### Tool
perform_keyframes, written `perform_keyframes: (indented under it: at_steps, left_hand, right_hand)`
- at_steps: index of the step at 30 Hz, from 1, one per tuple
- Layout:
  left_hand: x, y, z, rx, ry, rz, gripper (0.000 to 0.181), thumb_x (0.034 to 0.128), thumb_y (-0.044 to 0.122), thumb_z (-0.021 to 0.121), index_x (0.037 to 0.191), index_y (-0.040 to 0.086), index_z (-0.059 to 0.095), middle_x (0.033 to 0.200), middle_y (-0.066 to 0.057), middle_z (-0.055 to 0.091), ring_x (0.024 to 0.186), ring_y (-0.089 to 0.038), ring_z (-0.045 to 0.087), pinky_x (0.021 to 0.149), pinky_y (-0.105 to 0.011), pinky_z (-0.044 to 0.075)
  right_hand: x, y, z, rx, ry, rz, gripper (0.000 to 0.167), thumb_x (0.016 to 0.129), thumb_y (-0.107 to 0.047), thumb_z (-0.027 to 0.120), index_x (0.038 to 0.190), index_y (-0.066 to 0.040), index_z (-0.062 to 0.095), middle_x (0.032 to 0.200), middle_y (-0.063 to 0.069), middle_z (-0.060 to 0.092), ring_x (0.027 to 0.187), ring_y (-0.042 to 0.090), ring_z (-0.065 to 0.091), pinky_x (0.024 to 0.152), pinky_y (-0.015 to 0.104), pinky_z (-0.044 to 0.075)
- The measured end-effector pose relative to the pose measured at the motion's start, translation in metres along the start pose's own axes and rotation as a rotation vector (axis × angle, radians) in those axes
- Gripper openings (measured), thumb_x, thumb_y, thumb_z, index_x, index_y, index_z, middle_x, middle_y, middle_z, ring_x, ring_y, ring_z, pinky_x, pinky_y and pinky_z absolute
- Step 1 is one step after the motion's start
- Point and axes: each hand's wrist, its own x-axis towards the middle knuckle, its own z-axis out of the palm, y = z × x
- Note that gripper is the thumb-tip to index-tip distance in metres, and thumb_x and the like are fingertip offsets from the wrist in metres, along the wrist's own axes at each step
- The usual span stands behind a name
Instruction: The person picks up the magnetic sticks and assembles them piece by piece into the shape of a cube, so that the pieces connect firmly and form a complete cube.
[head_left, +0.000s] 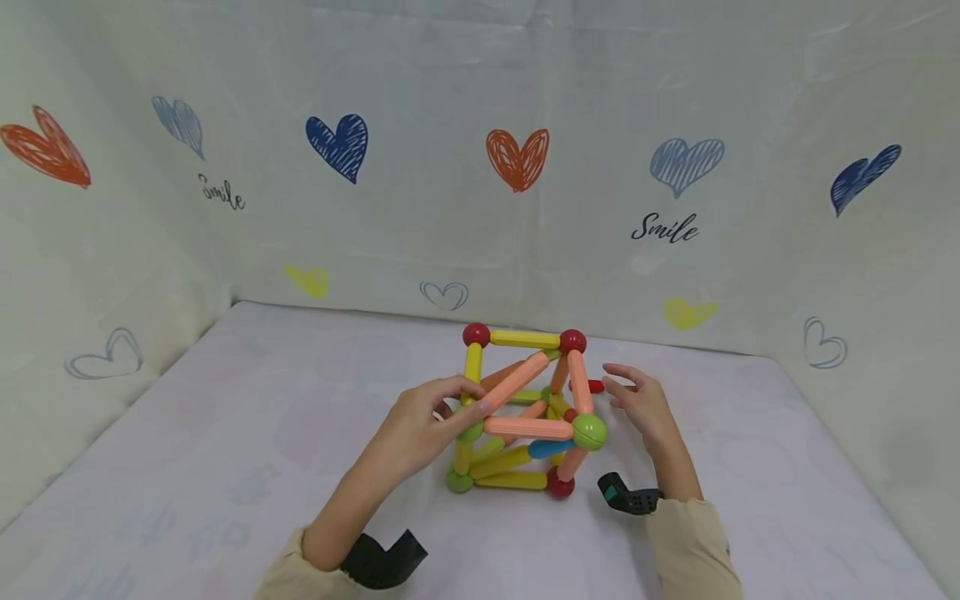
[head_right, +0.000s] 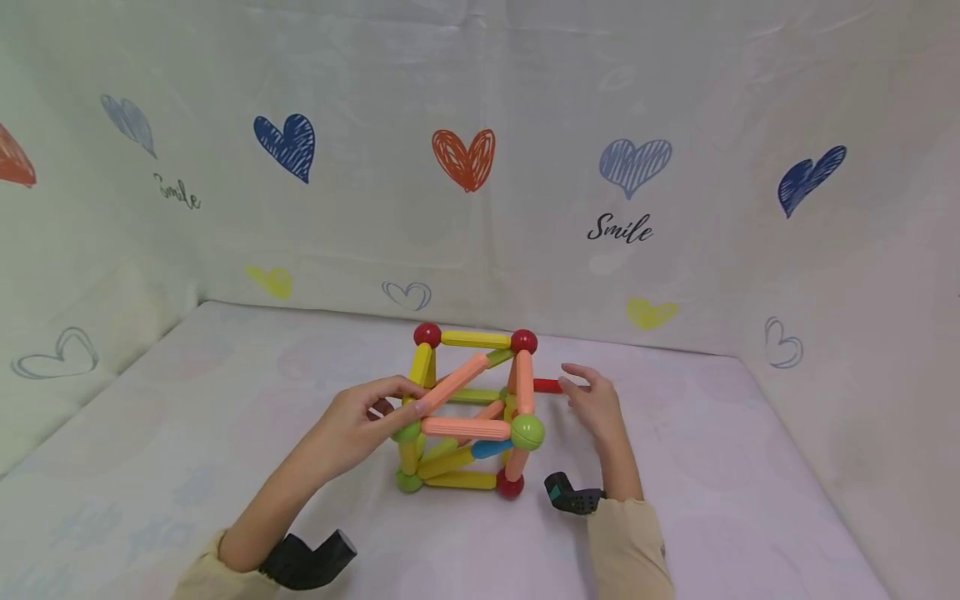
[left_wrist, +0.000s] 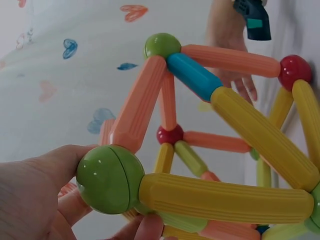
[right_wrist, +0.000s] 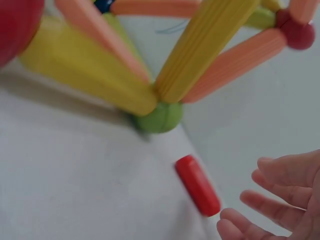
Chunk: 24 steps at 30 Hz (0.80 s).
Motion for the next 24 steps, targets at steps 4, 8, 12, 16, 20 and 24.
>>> perform_keyframes:
  at_steps: [4,8,12,16,20,24]
  left_hand:
    - [-0.001,0.001,0.000,0.031,0.013,-0.002,0.022,0.0872,0.040,0.062,0.101,0.025,0.068,0.097,0.001,0.062,0.076,-0.013,0.052,0.058,-0.026,0.043]
    - [-0.002,0.002,0.000,0.048,0.021,-0.003,0.025,0.0871,0.041,0.062,0.104,0.024,0.068,0.104,-0.002,0.060,0.078,-0.014,0.051,0.058,-0.026,0.043]
    - [-0.002,0.002,0.002,0.055,0.029,0.001,0.028,0.0866,0.044,0.061,0.107,0.025,0.068,0.107,-0.004,0.054,0.081,-0.015,0.047,0.059,-0.026,0.042]
    - [-0.002,0.003,0.004,0.071,0.056,0.012,0.029,0.0858,0.044,0.062,0.108,0.027,0.067,0.110,-0.007,0.047,0.080,-0.016,0.046,0.058,-0.025,0.040]
    - [-0.001,0.003,0.007,0.089,0.100,0.031,0.028,0.0838,0.038,0.067,0.109,0.027,0.066,0.111,-0.005,0.042,0.074,-0.015,0.044,0.055,-0.023,0.039]
    - [-0.001,0.004,0.008,0.096,0.145,0.095,0.030,0.0818,0.029,0.071,0.111,0.023,0.067,0.110,-0.002,0.045,0.066,-0.013,0.042,0.052,-0.021,0.037]
  right_hand:
    - [-0.021,-0.025,0.002,-0.016,-0.077,0.037,0.047,0.097,-0.030,0.047,0.139,-0.010,0.041,0.138,0.021,0.044,0.108,0.034,0.055,0.097,0.046,0.044]
    - [-0.023,-0.029,0.007,-0.050,-0.104,0.032,0.045,0.097,-0.023,0.045,0.139,-0.007,0.040,0.137,0.021,0.044,0.110,0.033,0.053,0.096,0.043,0.045]
    - [-0.020,-0.026,0.010,-0.093,-0.098,0.011,0.044,0.096,-0.020,0.047,0.137,-0.006,0.043,0.134,0.020,0.044,0.113,0.034,0.049,0.096,0.046,0.044]
    - [-0.017,-0.029,0.011,-0.143,-0.084,-0.012,0.042,0.093,-0.018,0.049,0.133,-0.003,0.048,0.134,0.021,0.040,0.120,0.037,0.040,0.101,0.054,0.035]
    - [-0.016,-0.032,0.013,-0.199,-0.064,-0.015,0.039,0.091,-0.017,0.053,0.127,-0.002,0.054,0.130,0.021,0.040,0.119,0.037,0.038,0.101,0.055,0.033]
    - [-0.015,-0.037,0.012,-0.261,-0.062,-0.030,0.035,0.090,-0.017,0.056,0.121,-0.001,0.057,0.122,0.022,0.044,0.111,0.036,0.042,0.095,0.053,0.039]
